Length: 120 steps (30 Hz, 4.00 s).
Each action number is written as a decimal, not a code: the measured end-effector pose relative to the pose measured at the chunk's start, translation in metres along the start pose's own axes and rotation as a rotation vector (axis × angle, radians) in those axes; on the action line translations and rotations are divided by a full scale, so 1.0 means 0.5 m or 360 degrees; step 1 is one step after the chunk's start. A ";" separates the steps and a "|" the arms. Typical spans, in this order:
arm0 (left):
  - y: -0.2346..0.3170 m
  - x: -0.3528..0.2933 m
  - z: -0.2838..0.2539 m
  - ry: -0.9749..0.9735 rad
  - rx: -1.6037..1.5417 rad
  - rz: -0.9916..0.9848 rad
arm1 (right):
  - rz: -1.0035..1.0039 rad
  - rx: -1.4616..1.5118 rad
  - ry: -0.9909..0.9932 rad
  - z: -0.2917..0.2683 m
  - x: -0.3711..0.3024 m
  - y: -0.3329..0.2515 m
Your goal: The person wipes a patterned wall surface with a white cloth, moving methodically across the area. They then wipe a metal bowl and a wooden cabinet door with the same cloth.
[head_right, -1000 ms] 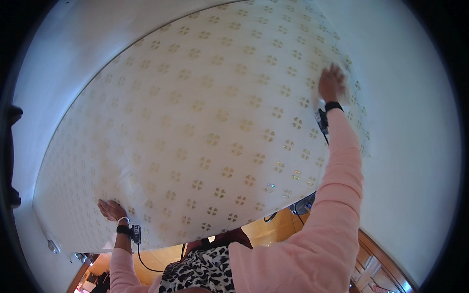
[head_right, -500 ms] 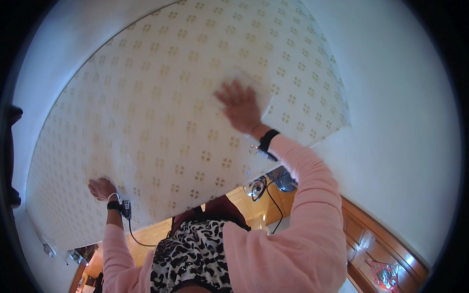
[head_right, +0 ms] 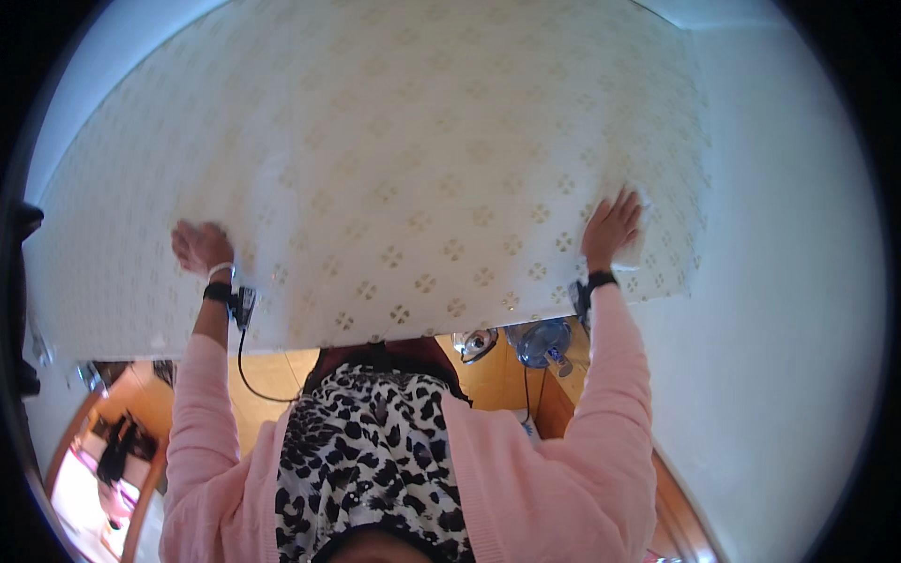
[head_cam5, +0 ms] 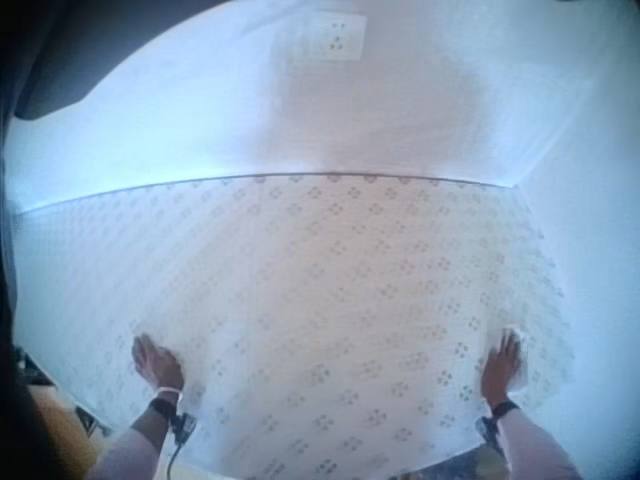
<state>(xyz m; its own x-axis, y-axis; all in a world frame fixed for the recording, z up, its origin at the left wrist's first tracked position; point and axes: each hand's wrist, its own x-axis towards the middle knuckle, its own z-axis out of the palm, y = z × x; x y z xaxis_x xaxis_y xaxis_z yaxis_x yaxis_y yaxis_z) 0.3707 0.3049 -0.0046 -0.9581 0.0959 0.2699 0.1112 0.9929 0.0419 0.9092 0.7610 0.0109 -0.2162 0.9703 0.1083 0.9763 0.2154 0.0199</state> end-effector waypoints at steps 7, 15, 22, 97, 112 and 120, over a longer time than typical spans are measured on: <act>0.024 -0.007 -0.025 0.0043 -0.0051 0.0025 | -0.0771 0.0185 0.0279 0.022 -0.001 -0.294; 0.038 -0.005 -0.039 0.0077 -0.0042 -0.0005 | -0.1421 0.0669 0.0037 -0.098 -0.357 -0.765; 0.031 -0.007 -0.034 -0.0024 -0.0076 -0.0030 | -0.1838 0.1066 -0.0043 -0.120 -0.442 -0.890; 0.036 -0.012 -0.046 -0.0055 -0.0098 -0.0006 | -0.0673 0.0181 0.0003 0.101 0.395 -0.844; 0.036 -0.013 -0.058 -0.0073 -0.0127 -0.0037 | -0.1782 0.0637 0.0237 -0.048 0.051 -1.058; 0.036 -0.013 -0.053 -0.0084 -0.0095 0.0000 | -0.0604 0.0201 0.0340 0.109 0.490 -0.507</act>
<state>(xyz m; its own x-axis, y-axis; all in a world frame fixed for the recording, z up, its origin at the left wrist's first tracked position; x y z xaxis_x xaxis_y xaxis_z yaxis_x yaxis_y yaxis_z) 0.3859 0.3203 0.0198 -0.9705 0.1012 0.2188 0.1255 0.9871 0.0999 0.6086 0.9503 -0.0217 -0.5404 0.7783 0.3198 0.8169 0.5763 -0.0222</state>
